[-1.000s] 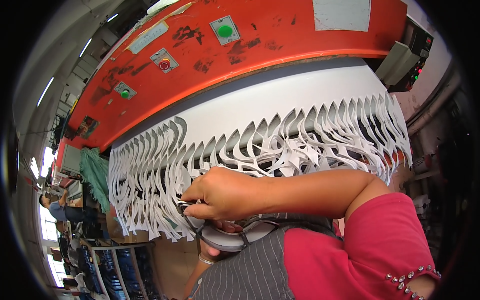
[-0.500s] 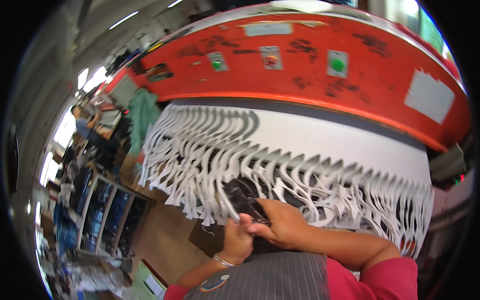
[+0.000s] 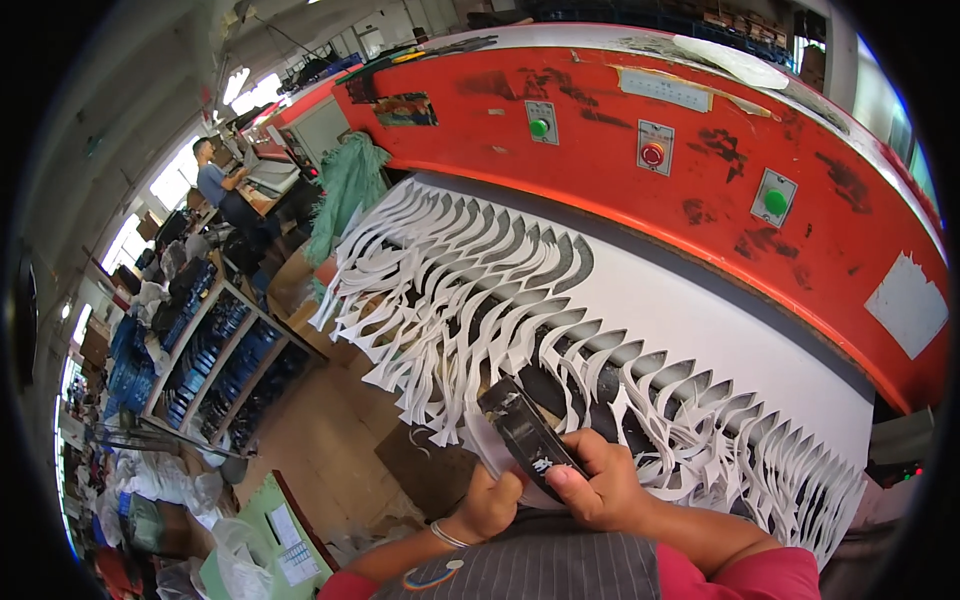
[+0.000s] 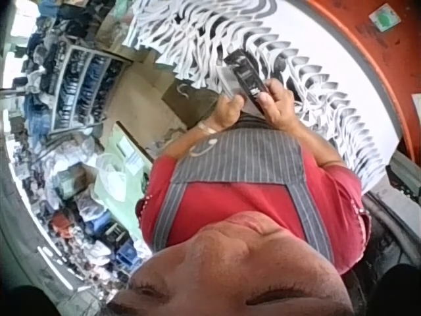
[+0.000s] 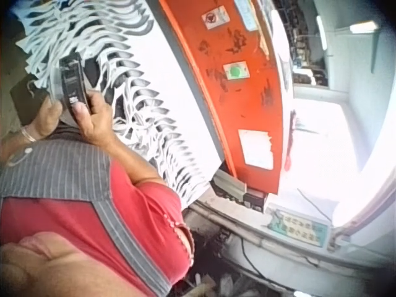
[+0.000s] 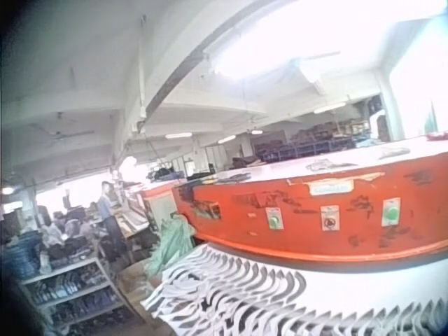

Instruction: Operating a hydraulic clicker press to cut shoe upper components from a synthetic material sheet using a hand-held die.

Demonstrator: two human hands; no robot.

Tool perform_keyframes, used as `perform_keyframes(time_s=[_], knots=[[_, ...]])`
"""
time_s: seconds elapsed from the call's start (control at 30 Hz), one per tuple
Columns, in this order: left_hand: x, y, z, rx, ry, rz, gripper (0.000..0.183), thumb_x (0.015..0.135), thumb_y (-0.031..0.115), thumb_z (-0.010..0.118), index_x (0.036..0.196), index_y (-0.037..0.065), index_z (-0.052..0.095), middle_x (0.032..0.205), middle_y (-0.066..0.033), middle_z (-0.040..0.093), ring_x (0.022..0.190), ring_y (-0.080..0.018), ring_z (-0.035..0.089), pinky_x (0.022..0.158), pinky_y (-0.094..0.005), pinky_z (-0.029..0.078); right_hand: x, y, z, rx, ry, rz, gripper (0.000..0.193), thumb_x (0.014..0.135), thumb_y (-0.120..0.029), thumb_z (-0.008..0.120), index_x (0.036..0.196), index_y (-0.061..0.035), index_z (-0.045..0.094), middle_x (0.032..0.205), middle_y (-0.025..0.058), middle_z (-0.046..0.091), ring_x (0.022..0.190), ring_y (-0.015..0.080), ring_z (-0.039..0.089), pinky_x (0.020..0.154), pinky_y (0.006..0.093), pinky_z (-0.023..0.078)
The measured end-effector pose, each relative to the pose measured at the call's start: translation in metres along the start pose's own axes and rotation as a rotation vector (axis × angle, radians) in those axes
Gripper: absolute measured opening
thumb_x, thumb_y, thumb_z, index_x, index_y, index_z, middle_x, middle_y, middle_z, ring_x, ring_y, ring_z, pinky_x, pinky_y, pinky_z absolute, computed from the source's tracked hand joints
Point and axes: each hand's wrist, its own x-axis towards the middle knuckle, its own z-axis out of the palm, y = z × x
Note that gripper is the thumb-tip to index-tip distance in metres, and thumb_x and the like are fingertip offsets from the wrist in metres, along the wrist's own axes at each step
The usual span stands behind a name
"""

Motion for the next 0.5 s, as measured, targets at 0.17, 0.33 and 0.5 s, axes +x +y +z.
perform_keyframes(time_s=[0.17,0.33,0.5], knots=[[0.026,0.029,-0.029,0.465,-0.229,0.266,0.010,0.079,0.011,0.062,0.083,0.003,0.063,0.067,-0.0070,0.061,0.058,-0.0207,0.061,0.056,-0.0310,0.048,0.010,-0.003,-0.004,0.008,-0.018,-0.012,0.036,0.091,-0.031,0.059,0.099,0.0032,0.056,0.071,0.0071,0.062,0.063,0.0099,0.056,0.057,0.0270,0.046],[0.065,0.050,-0.057,0.781,-0.483,0.704,0.014,0.077,0.017,0.066,0.068,0.010,0.059,0.059,-0.0039,0.055,0.049,-0.0214,0.054,0.049,-0.0331,0.044,0.019,-0.013,-0.009,0.120,0.181,0.108,0.055,0.094,-0.051,0.043,0.105,0.0022,0.052,0.074,0.0094,0.066,0.062,0.0160,0.063,0.059,0.0289,0.050],[0.127,0.031,-0.185,0.985,-0.107,0.735,0.009,0.080,0.016,0.062,0.081,0.007,0.062,0.070,-0.0079,0.064,0.057,-0.0268,0.060,0.059,-0.0386,0.050,0.030,0.021,-0.104,0.281,0.962,0.218,0.054,0.097,-0.055,0.036,0.096,-0.0032,0.052,0.061,0.0074,0.056,0.053,0.0193,0.057,0.056,0.0308,0.048]])
